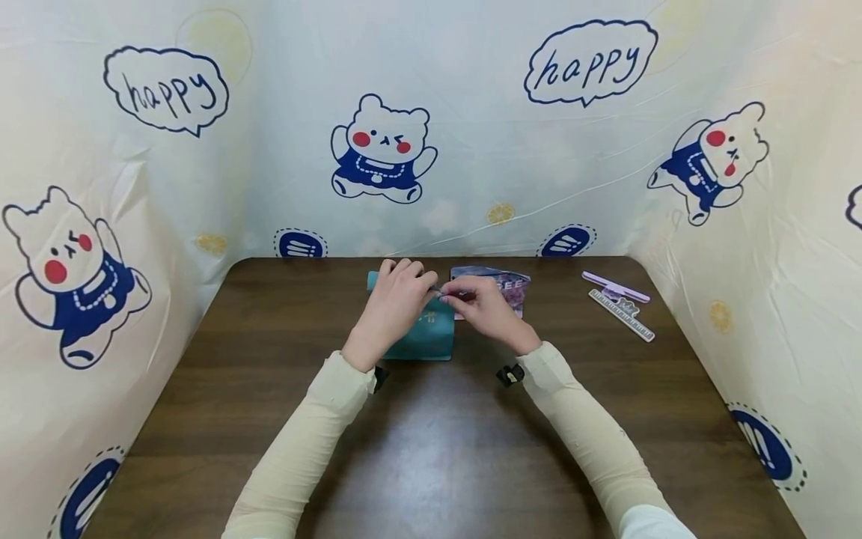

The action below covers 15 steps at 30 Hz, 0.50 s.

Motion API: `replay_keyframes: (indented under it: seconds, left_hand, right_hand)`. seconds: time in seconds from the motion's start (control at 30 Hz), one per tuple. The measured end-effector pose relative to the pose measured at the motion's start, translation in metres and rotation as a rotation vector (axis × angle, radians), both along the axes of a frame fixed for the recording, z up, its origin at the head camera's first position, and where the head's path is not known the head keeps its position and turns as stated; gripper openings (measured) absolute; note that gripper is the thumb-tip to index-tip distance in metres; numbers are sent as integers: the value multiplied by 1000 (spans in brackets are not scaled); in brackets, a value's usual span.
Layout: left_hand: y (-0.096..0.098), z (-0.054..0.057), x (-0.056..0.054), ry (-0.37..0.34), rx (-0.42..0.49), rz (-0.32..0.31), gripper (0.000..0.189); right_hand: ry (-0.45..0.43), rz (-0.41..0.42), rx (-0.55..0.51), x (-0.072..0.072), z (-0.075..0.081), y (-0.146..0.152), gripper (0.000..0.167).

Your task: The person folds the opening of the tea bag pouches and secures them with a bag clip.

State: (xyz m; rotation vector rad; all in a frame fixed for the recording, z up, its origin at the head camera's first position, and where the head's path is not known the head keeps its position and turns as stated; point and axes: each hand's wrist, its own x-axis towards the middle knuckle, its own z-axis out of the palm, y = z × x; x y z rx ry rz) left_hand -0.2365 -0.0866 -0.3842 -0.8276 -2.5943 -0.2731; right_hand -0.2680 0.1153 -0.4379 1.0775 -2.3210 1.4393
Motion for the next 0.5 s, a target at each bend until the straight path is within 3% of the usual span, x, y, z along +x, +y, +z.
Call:
replay_keyframes:
  seconds: [0.23,0.5]
  left_hand:
    - [-1,-3,0,12,7,4,17]
    - [-2,-4,2,46,-7,13,20]
  right_hand:
    - [16,-8,21,1,7,-5,11]
    - [-46,-11,49,0,10,-3,11]
